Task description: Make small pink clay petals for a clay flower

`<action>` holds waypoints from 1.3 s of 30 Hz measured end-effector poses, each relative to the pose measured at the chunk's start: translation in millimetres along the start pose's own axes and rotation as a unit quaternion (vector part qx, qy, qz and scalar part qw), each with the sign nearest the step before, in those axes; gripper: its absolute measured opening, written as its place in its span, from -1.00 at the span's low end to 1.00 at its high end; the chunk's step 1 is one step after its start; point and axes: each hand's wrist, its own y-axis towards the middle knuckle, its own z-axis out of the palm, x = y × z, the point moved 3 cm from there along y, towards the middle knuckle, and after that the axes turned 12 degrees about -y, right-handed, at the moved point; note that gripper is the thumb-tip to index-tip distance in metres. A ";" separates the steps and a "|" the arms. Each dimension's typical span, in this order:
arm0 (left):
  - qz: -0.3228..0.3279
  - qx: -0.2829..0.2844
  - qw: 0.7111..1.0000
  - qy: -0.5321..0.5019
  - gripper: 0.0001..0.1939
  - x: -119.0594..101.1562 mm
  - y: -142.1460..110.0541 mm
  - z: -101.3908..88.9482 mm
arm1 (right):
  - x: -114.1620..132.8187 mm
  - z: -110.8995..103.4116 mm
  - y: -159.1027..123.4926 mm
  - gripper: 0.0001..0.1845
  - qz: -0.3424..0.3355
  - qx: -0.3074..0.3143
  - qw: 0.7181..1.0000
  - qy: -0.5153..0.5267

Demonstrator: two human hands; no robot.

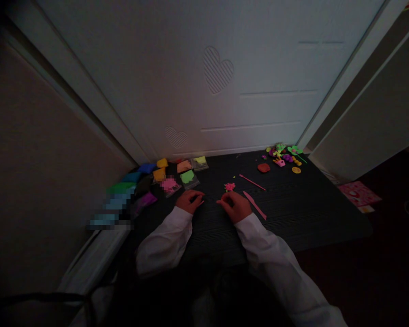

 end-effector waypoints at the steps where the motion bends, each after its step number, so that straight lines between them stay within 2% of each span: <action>1: -0.001 0.000 1.000 0.001 -0.83 0.1 0.1 -0.1 | -0.1 0.3 0.3 -0.84 -0.006 0.001 1.000 0.001; 8: 0.008 0.014 1.000 -0.015 -0.81 2.9 1.1 1.0 | 2.5 1.0 1.0 -0.83 -0.075 0.016 0.997 0.018; 11: 0.013 0.022 0.996 -0.081 -0.78 -3.1 0.4 -1.6 | 8.0 1.9 0.7 -0.86 -0.088 0.018 0.996 0.018; 13: 0.000 0.051 0.986 -0.158 -0.76 -7.0 0.1 -2.4 | 12.7 4.1 2.3 -0.85 -0.097 0.012 0.995 0.020; 16: -0.053 0.089 0.956 -0.274 -0.75 -5.3 0.2 -1.1 | 19.4 10.0 9.6 -0.85 -0.114 -0.010 0.993 0.030; 21: -0.117 0.076 0.890 -0.434 -0.74 12.1 2.5 3.1 | 29.5 22.6 27.2 -0.85 -0.128 -0.041 0.990 0.044; 25: -0.169 0.069 0.846 -0.500 -0.74 17.3 4.4 2.4 | 33.6 24.0 30.5 -0.85 -0.128 -0.033 0.990 0.052; 31: -0.216 0.014 0.795 -0.566 -0.80 16.4 7.0 -2.1 | 30.2 12.0 26.2 -0.86 -0.119 -0.023 0.992 0.047; 34: -0.220 0.032 0.800 -0.558 -0.79 17.0 6.4 -0.1 | 29.6 11.7 26.2 -0.87 -0.122 -0.023 0.991 0.045; 39: -0.194 0.081 0.845 -0.492 -0.71 17.7 3.4 3.6 | 30.4 18.1 24.5 -0.84 -0.136 -0.016 0.989 0.047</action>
